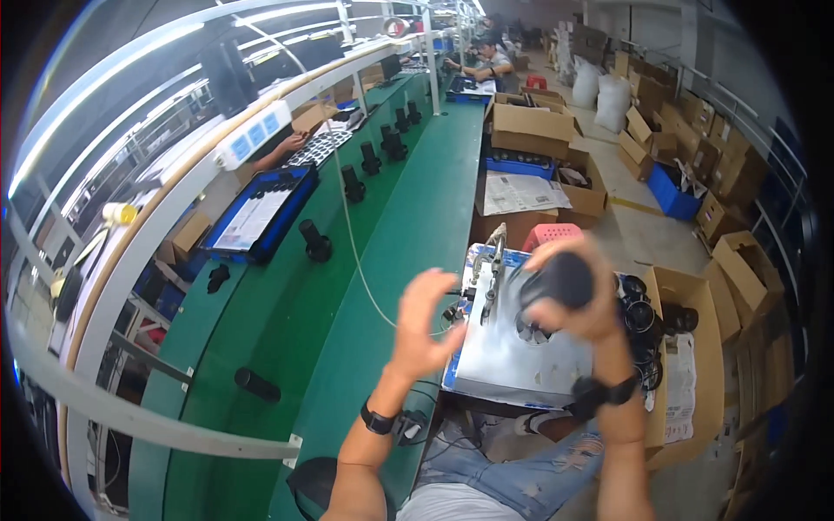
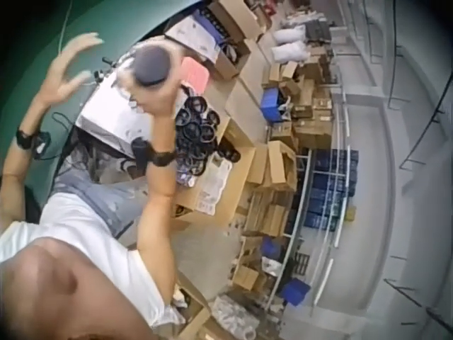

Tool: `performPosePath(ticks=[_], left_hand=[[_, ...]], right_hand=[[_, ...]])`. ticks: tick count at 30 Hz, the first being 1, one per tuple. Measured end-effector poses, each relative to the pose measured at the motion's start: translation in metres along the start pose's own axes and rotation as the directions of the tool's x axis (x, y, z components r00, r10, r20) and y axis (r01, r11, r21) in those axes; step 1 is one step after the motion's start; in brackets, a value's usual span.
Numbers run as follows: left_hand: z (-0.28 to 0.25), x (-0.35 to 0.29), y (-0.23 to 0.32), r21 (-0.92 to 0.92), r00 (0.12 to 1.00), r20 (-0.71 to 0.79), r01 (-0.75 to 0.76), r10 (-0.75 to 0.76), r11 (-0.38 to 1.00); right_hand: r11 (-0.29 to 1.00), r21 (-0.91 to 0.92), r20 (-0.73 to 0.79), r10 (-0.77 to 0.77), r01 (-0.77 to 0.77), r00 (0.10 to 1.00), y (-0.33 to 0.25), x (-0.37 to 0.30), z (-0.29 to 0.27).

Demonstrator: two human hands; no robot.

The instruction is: Manually assembling circular electronic components using a specialized press machine on a production line.

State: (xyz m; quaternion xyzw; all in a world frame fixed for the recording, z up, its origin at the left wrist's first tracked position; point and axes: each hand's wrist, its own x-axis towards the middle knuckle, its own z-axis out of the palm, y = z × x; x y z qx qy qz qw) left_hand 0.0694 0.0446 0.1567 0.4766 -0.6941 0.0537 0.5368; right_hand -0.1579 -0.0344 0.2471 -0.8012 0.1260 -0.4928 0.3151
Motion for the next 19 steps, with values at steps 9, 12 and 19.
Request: performPosePath(ticks=[9, 12, 19], left_hand=[[-0.015, -0.103, -0.048, -0.148, 0.838, -0.008, 0.539, -0.546, 0.829], [-0.068, -0.111, -0.135, -0.057, 0.645, -0.464, 0.663, -0.607, 0.747], [-0.148, -0.167, -0.274, 0.201, 0.273, -0.679, 0.962, -0.681, 0.185]], right_hand=[[0.878, 0.023, 0.085, 0.475, -0.479, 0.876, 0.013, -0.184, 0.041], [0.748, -0.049, 0.04, 0.664, -0.662, 0.747, 0.017, -0.255, -0.012], [0.402, -0.44, -0.368, 0.735, -0.803, 0.569, 0.043, -0.364, -0.071]])
